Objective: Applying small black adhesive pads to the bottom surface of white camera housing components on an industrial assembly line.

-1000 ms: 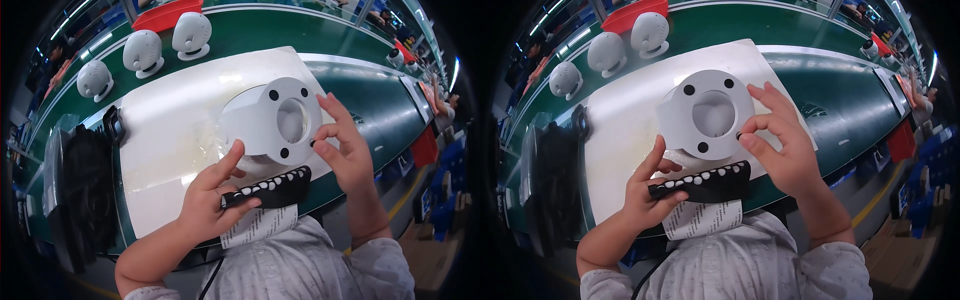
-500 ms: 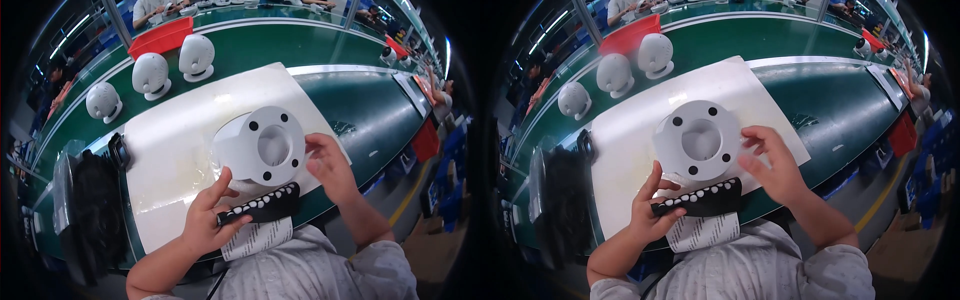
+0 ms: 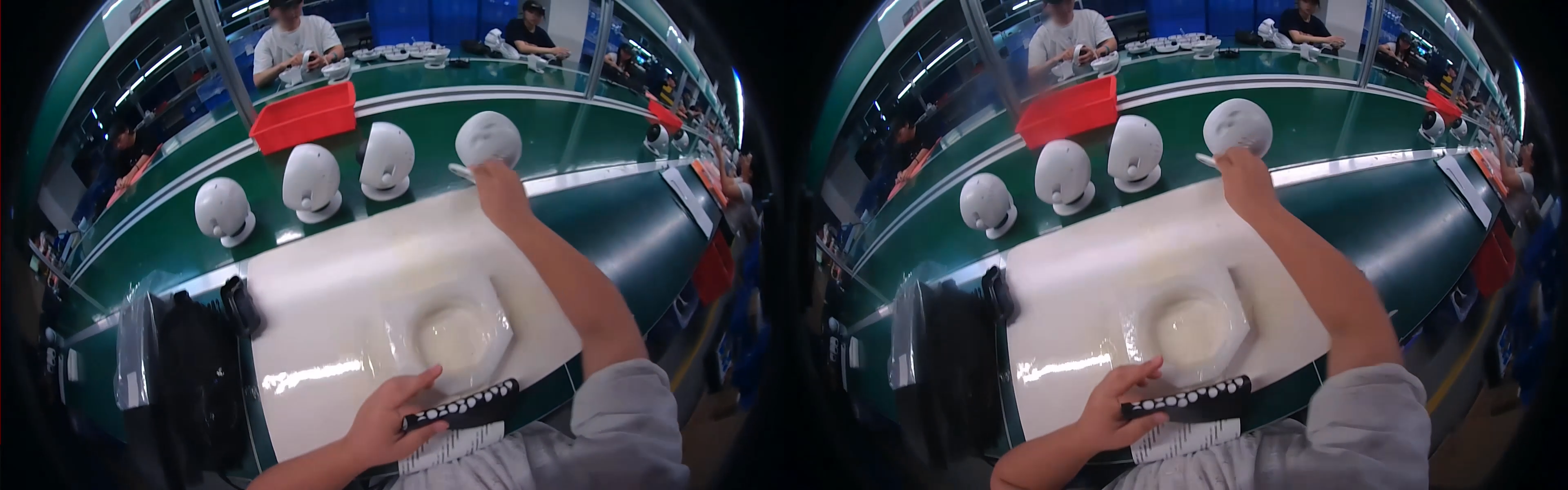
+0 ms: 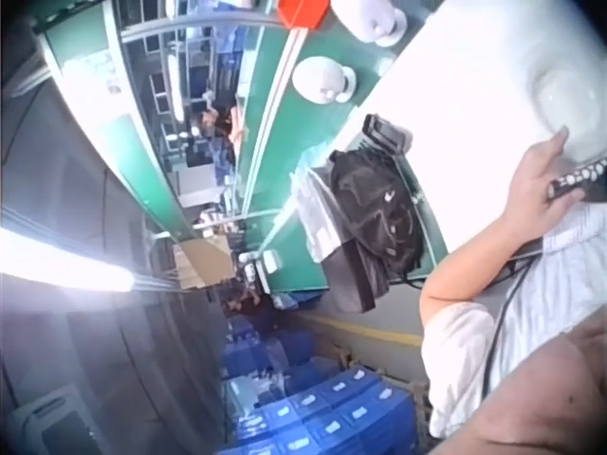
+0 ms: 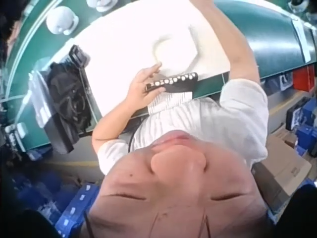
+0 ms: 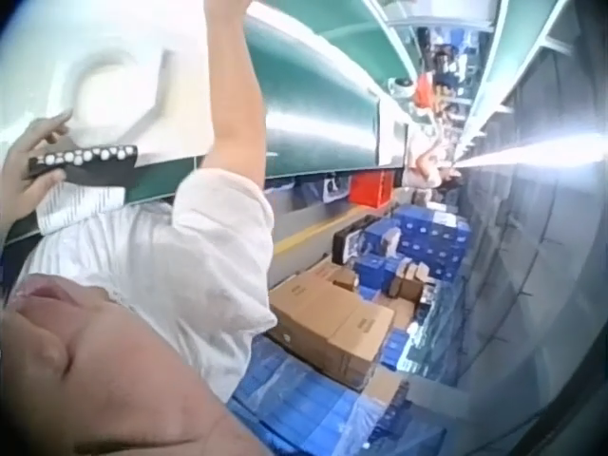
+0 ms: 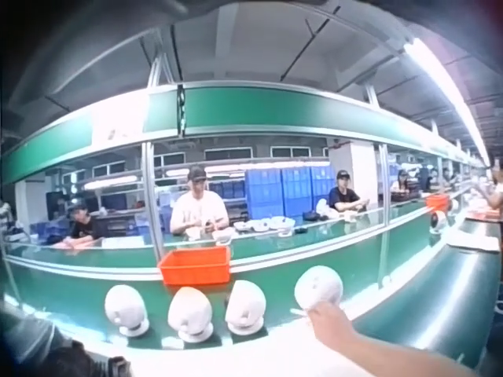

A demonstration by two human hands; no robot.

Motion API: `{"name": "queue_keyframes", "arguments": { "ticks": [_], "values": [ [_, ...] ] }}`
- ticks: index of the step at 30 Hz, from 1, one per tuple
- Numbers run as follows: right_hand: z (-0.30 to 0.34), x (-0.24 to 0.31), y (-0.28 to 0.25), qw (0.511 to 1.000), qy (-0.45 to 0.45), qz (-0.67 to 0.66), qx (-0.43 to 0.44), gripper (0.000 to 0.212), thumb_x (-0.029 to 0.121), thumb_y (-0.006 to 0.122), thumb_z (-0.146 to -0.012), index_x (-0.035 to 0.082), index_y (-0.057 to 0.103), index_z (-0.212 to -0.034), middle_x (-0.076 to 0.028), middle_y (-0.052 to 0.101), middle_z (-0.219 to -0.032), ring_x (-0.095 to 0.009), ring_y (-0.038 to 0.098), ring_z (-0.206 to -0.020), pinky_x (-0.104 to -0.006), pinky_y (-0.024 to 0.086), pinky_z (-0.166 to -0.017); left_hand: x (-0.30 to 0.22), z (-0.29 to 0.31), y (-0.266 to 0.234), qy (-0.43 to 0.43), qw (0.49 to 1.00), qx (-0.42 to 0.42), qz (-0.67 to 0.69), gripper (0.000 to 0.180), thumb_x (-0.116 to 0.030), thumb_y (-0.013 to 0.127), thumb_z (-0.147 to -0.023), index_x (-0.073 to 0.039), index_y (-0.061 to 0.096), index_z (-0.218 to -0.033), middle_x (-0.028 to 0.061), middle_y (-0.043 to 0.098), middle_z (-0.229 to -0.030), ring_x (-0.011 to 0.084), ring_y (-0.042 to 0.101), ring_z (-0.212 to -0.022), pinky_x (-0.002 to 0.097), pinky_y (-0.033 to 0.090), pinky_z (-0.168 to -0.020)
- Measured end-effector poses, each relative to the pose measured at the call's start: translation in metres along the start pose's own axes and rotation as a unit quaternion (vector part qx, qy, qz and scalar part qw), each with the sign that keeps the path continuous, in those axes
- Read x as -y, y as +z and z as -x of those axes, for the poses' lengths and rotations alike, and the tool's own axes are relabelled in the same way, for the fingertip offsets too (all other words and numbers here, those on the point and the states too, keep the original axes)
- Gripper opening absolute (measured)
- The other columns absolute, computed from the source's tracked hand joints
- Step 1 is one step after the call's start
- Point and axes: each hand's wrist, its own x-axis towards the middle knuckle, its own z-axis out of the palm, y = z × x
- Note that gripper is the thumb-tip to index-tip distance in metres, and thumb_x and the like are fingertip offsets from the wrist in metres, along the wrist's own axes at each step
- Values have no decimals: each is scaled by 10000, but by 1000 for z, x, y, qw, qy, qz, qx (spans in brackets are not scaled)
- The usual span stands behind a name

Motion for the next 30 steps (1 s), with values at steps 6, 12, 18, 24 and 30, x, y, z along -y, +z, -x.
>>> {"name": "queue_keyframes", "arguments": {
  "ticks": [6,12,18,24,30],
  "values": [
    [-9,-18,96,981,124,112,98,173,130,464,-767,100,584,-887,-54,541,-910,-222,519,-882,-382,395,-740,22,20,-10,-12,1000,12,-1,420,-101,706,-673,33,553,-1040,131,483,-1161,207,513,-969,290,425,-793],
    [-30,74,63,943,38,-128,305,207,199,487,-781,70,601,-896,-71,582,-971,-244,517,-962,-426,347,-845,16,25,-20,-53,999,-4,-5,319,-148,672,-670,11,592,-935,171,517,-1115,268,534,-857,374,421,-761],
    [-29,123,99,965,76,-147,205,381,328,488,-822,86,487,-1117,-95,472,-1179,-247,380,-1147,-409,291,-926,31,28,-31,-35,999,23,-3,566,-137,695,-668,7,466,-1166,136,519,-1064,228,522,-887,329,421,-775],
    [-30,89,93,995,-14,-92,-43,157,87,543,-716,98,589,-866,-25,527,-852,-191,472,-929,-355,328,-809,31,34,-41,-89,995,21,27,570,-82,696,-677,16,451,-1183,110,512,-1020,151,522,-823,265,431,-744],
    [6,90,16,980,-71,-152,-109,168,79,663,-611,88,596,-765,-57,550,-815,-234,524,-809,-352,407,-715,38,36,-50,-100,994,9,40,352,-110,694,-685,25,587,-991,85,488,-1166,195,491,-918,274,419,-784]
  ]
}}
